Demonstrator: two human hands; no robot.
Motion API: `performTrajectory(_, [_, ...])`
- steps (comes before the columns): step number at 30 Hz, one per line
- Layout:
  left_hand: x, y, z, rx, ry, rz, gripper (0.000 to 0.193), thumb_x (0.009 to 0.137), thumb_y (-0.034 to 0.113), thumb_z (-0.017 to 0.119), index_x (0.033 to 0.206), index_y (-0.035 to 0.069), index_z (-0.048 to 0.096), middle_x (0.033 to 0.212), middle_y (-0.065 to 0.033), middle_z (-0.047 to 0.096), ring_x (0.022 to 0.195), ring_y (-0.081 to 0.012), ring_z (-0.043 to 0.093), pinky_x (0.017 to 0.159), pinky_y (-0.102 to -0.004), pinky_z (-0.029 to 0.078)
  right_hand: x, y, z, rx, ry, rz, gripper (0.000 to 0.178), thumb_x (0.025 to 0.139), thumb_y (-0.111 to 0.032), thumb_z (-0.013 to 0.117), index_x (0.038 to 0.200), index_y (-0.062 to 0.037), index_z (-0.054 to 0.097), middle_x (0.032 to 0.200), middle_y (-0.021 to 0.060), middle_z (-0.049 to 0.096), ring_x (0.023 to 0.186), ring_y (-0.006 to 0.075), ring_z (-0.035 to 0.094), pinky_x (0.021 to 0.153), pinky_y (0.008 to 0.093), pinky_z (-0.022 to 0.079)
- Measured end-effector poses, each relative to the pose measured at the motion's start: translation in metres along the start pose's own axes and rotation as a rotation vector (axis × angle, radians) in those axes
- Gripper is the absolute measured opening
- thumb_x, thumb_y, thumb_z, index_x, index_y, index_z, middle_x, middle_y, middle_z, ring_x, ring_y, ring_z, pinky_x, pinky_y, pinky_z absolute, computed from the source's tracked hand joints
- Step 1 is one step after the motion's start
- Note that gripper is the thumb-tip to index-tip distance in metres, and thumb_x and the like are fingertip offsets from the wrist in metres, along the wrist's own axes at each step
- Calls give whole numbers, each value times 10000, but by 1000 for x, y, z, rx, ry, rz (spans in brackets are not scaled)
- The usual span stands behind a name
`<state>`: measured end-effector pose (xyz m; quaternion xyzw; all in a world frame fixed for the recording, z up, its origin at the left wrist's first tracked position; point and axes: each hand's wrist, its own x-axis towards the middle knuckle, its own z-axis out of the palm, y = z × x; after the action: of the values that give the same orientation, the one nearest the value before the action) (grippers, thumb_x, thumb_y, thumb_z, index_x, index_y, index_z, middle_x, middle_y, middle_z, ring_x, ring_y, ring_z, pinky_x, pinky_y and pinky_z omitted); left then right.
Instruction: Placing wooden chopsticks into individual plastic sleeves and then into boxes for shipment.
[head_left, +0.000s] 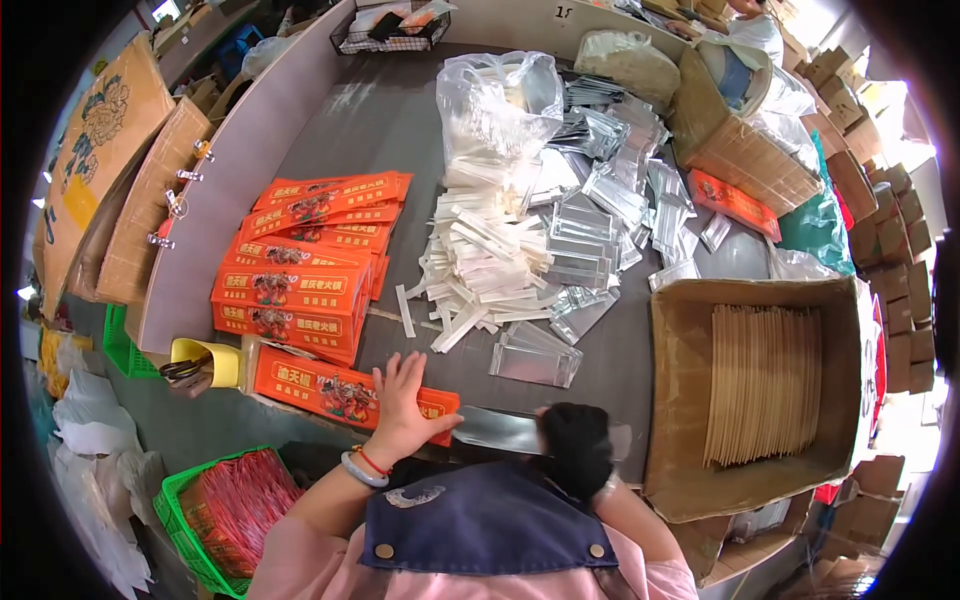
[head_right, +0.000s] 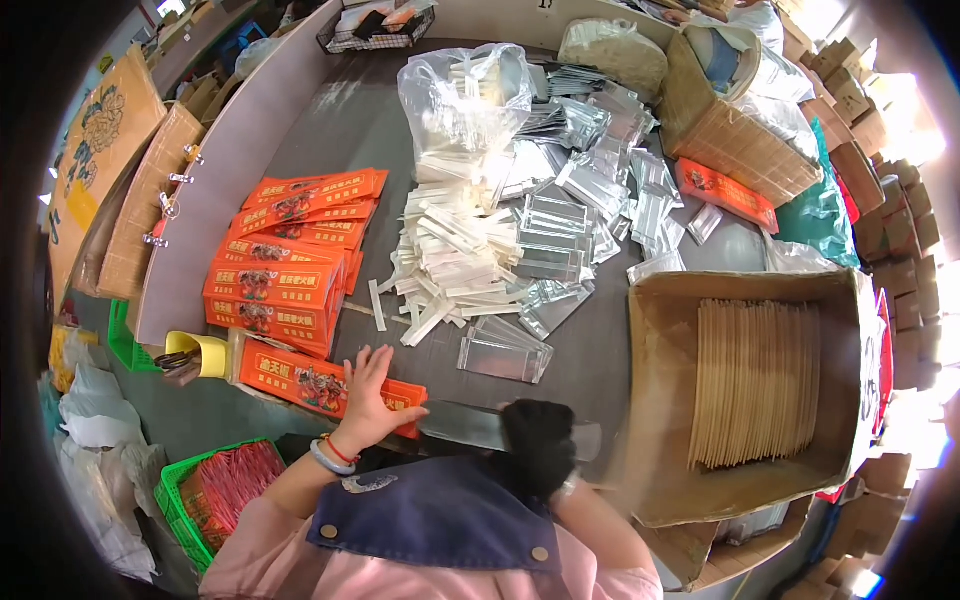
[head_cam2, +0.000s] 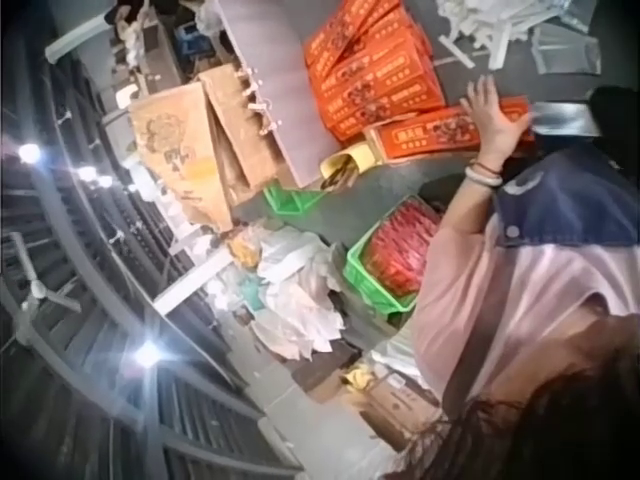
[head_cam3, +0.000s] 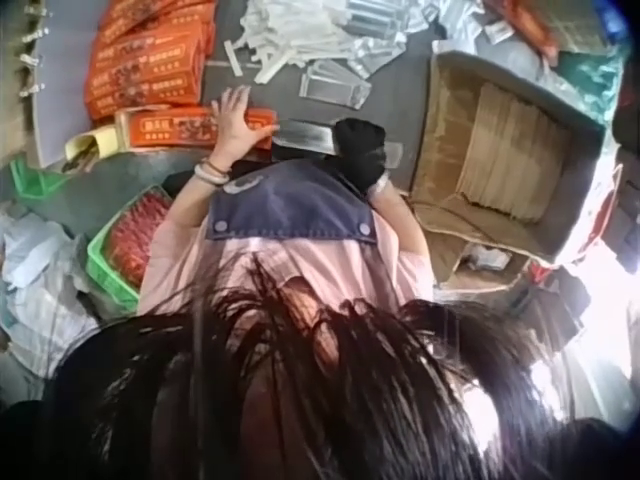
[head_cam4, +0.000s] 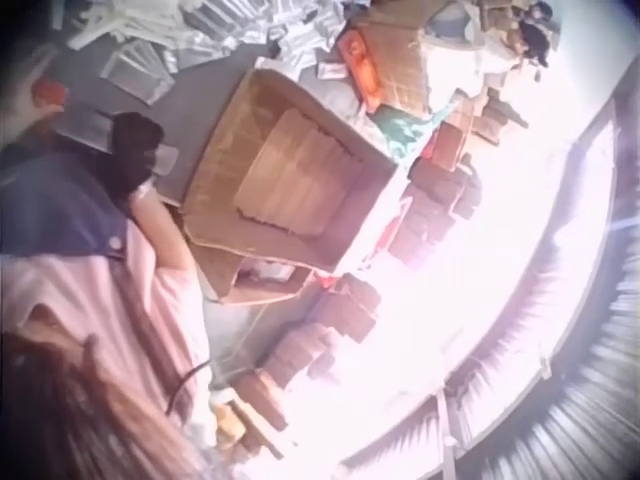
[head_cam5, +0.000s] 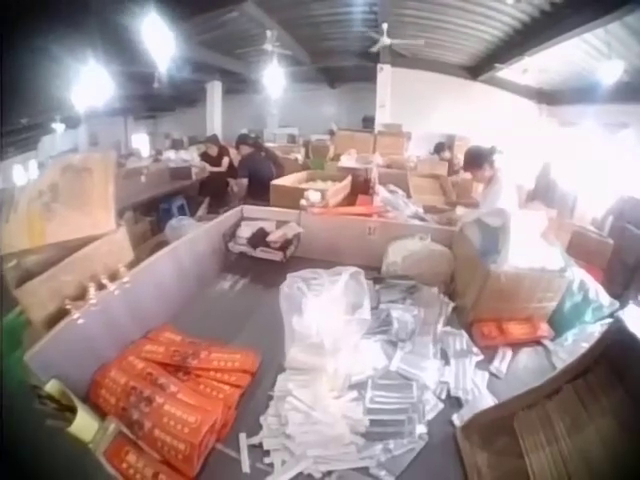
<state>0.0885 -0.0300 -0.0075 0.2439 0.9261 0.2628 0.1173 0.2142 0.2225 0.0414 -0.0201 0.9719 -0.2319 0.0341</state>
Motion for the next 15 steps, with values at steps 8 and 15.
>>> performTrajectory(8, [46, 21, -10, 8, -246, 132, 847, 718, 375, 816, 1385, 15, 439, 1410, -194, 462, 1325, -446, 360, 1121, -570, 232, 32, 12, 34, 77, 303, -33, 704, 700, -497, 764, 1229, -81, 556, 1199, 161, 563, 1100, 342, 529, 927, 496, 376])
performTrajectory(15, [144, 54, 54, 148, 215, 430, 154, 757, 160, 718, 895, 102, 683, 887, -73, 580, 927, -288, 536, 802, -434, 418, -82, 243, -34, -567, 713, 932, 706, 824, -452, 673, 1311, 23, 484, 1344, 249, 503, 1218, 426, 473, 1026, 537, 363])
